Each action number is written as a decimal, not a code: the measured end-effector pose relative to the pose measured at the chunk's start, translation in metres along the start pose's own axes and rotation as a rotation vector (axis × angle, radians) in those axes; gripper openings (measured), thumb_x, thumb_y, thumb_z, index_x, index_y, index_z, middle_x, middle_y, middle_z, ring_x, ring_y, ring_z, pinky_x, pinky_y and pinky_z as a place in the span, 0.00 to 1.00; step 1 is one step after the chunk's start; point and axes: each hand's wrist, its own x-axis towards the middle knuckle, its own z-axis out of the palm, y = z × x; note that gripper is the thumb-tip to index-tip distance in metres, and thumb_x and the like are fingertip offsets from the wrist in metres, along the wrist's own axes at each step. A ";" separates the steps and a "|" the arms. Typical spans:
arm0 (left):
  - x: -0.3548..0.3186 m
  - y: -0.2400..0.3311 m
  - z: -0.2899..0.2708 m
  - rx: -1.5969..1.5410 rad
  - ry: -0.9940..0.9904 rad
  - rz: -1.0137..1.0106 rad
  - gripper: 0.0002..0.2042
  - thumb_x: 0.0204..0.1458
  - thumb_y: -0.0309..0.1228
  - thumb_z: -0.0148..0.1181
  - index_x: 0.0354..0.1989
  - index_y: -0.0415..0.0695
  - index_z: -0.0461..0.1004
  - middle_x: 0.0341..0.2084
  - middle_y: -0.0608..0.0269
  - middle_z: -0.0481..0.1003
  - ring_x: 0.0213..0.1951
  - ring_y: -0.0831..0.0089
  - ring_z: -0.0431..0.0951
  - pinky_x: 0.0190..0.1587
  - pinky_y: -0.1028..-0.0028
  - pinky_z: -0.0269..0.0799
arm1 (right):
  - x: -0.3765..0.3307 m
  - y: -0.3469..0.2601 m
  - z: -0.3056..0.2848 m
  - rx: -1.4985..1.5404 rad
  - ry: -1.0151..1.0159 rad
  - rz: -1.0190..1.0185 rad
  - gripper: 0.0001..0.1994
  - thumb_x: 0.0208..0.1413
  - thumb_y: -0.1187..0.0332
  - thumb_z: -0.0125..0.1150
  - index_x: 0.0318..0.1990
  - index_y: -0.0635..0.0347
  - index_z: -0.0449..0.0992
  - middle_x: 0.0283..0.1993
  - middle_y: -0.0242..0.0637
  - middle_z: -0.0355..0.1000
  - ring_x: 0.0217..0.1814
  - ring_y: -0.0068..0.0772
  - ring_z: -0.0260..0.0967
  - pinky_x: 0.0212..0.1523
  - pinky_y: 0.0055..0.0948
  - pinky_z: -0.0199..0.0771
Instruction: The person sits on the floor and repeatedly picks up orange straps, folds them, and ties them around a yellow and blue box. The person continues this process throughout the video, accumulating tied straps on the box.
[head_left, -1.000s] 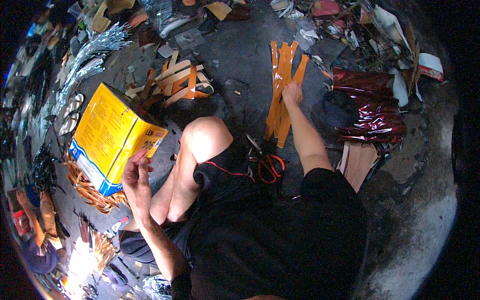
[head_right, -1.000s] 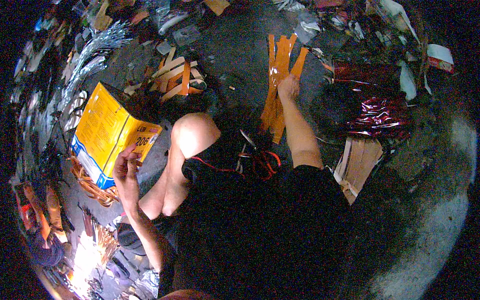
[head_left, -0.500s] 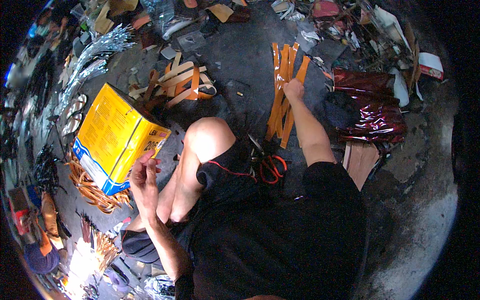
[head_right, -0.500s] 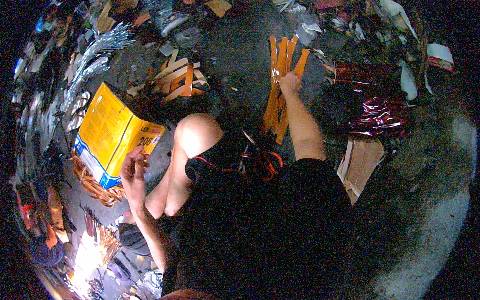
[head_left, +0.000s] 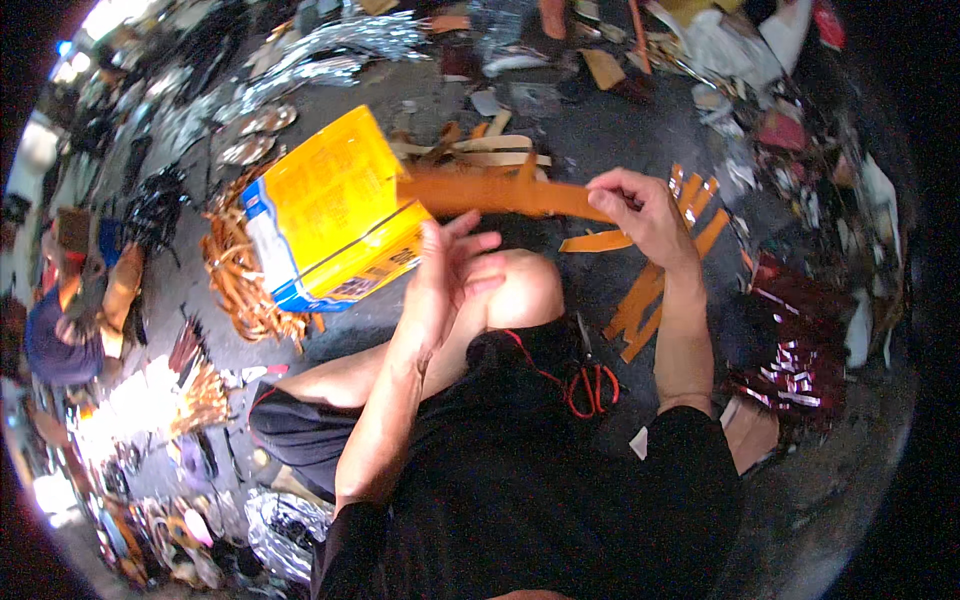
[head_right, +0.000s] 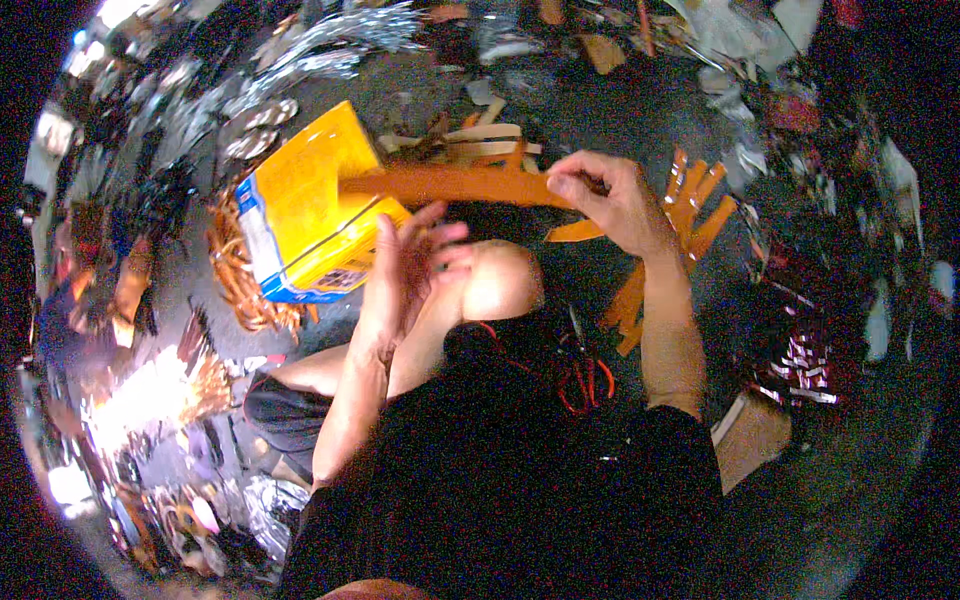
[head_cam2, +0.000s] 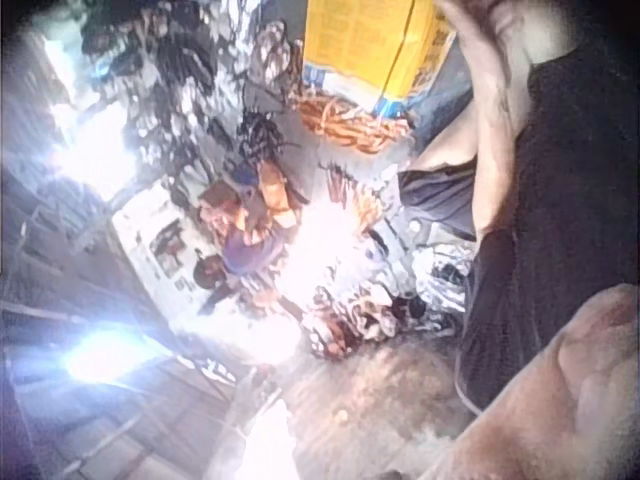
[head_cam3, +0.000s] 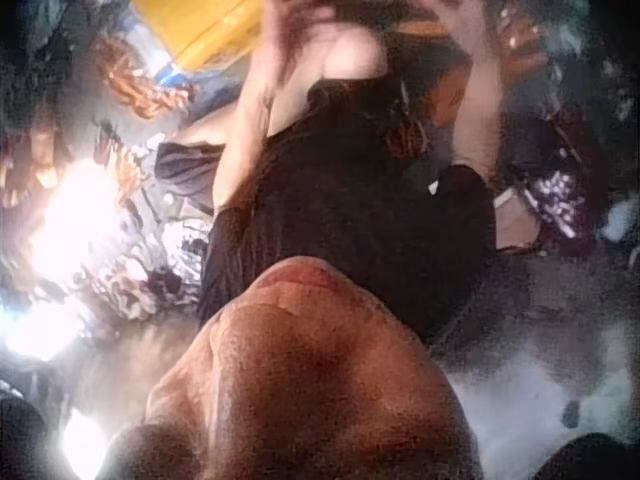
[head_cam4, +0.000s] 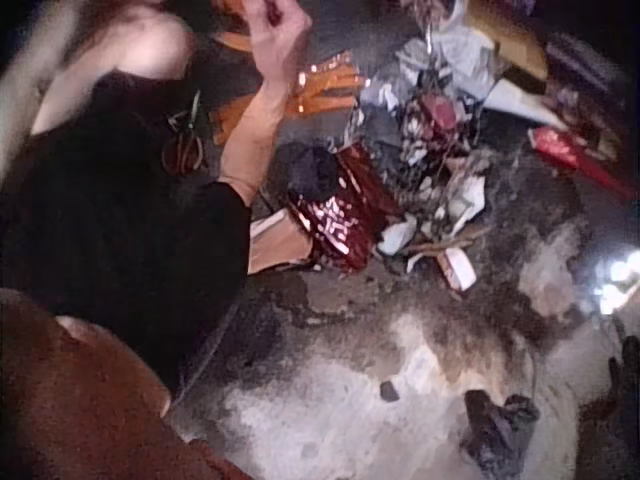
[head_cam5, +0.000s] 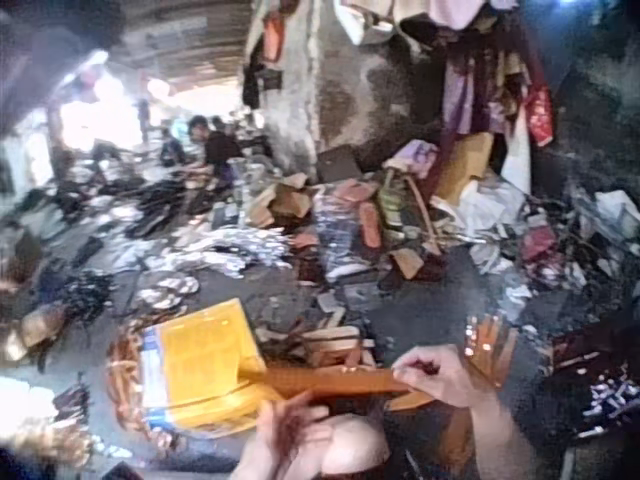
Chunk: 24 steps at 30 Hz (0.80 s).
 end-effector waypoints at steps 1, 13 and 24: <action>-0.006 0.013 0.002 -0.062 0.017 0.088 0.38 0.59 0.60 0.34 0.63 0.35 0.56 0.49 0.48 0.70 0.46 0.66 0.75 0.46 0.69 0.75 | 0.001 -0.005 0.006 -0.002 -0.016 -0.037 0.10 0.57 0.64 0.60 0.36 0.64 0.77 0.28 0.24 0.70 0.30 0.12 0.62 0.30 0.20 0.63; -0.053 0.029 -0.058 0.475 0.427 0.233 0.08 0.59 0.31 0.55 0.37 0.39 0.76 0.29 0.65 0.77 0.33 0.79 0.75 0.40 0.78 0.72 | 0.045 0.003 0.060 -0.393 0.057 -0.373 0.09 0.53 0.68 0.62 0.37 0.64 0.78 0.32 0.39 0.75 0.36 0.35 0.74 0.40 0.31 0.73; -0.057 0.003 -0.023 1.069 0.457 0.481 0.08 0.52 0.21 0.57 0.41 0.37 0.75 0.30 0.53 0.78 0.30 0.70 0.80 0.35 0.72 0.76 | -0.011 -0.001 0.195 0.571 -0.118 0.086 0.10 0.55 0.69 0.63 0.37 0.67 0.74 0.32 0.37 0.75 0.35 0.23 0.73 0.37 0.24 0.75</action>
